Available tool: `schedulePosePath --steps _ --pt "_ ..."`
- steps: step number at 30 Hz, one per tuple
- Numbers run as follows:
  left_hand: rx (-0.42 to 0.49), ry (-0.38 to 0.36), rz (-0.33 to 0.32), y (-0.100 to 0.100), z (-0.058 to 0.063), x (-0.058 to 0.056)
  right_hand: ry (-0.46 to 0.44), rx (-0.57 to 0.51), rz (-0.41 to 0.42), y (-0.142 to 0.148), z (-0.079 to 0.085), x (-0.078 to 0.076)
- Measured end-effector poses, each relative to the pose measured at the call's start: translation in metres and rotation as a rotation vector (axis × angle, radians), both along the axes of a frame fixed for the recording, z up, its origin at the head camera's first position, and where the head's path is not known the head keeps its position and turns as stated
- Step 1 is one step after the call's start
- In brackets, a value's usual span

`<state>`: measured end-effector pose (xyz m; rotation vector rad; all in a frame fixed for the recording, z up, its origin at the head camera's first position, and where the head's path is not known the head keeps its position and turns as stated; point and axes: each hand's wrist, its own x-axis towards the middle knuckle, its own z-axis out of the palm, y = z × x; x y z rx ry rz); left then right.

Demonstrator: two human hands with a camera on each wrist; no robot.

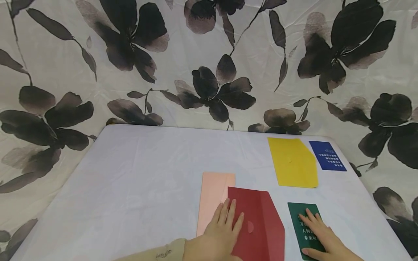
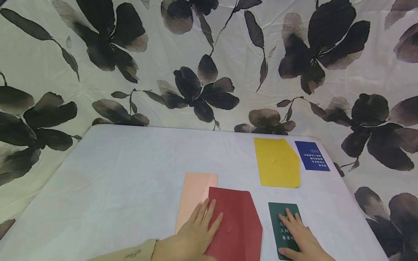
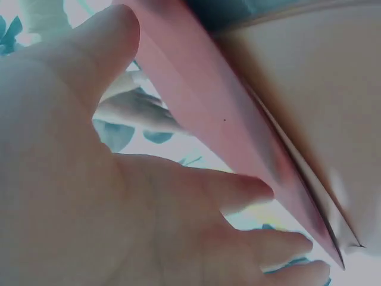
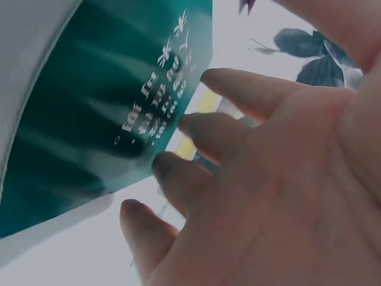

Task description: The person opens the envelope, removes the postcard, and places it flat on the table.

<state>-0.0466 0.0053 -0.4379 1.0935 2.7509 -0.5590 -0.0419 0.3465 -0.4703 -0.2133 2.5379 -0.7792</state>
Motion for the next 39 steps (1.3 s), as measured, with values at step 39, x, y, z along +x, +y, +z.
schedulePosePath --steps 39 --pt "-0.114 0.066 -0.077 0.055 -0.016 0.005 -0.020 -0.082 -0.112 0.051 -0.013 0.007"
